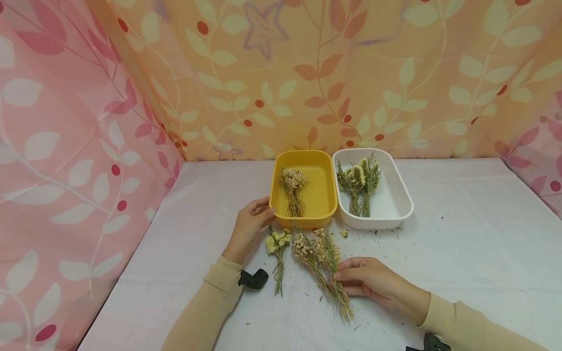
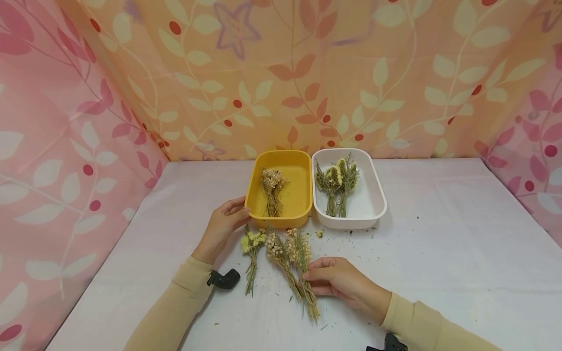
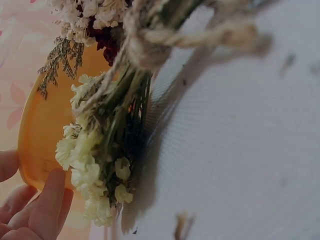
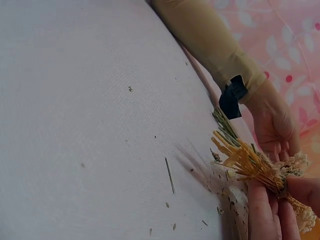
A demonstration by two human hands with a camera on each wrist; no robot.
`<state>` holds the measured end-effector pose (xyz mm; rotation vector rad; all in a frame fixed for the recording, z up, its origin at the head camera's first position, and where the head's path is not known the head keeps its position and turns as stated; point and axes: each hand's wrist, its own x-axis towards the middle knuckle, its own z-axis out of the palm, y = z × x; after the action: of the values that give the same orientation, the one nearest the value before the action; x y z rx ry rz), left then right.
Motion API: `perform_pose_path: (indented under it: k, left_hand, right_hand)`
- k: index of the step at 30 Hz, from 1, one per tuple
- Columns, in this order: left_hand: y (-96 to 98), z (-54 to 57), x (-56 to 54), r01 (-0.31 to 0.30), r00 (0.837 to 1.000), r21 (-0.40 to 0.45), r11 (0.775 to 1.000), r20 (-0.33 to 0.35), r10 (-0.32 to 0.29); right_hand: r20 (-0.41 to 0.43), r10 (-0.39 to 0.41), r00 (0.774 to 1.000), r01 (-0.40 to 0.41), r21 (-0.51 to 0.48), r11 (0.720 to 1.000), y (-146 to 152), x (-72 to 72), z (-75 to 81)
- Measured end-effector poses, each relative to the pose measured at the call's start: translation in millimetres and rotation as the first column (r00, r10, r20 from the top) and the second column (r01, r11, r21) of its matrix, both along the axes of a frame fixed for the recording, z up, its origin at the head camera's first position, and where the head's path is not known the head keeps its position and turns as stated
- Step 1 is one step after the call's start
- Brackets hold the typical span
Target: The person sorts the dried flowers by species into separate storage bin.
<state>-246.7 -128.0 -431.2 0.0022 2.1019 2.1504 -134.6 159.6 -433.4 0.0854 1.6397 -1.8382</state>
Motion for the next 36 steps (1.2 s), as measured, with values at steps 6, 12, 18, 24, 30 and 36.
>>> perform_pose_path:
  k: [6,12,18,24,30,36]
  left_hand:
    - [-0.1,0.2,0.6,0.003,1.000,0.010,1.000,-0.009,-0.003]
    - [0.4,0.4,0.2,-0.005,1.000,0.013,1.000,-0.007,0.005]
    - [0.9,-0.2,-0.3,-0.006,1.000,0.015,1.000,-0.010,0.007]
    - [1.3,1.2,-0.1,-0.010,1.000,0.013,1.000,-0.004,0.010]
    - [1.4,1.9,0.4,-0.013,1.000,0.014,1.000,-0.003,0.013]
    - [1.0,1.5,-0.1,-0.006,1.000,0.020,1.000,-0.002,0.006]
  right_hand:
    - [0.002,0.023,1.000,-0.023,-0.072,0.997,0.6,0.3,-0.5]
    - [-0.012,0.030,0.999,-0.031,-0.106,0.994,1.2,1.1,0.0]
    - [-0.020,0.027,0.999,-0.030,-0.118,0.993,0.4,2.1,0.3]
    - [-0.029,0.030,0.999,-0.033,-0.114,0.993,-0.7,3.0,1.2]
    - [-0.058,0.037,0.998,-0.042,-0.092,0.995,0.0,4.5,2.1]
    - [-0.118,0.007,0.993,-0.006,0.001,1.000,2.5,5.8,6.0]
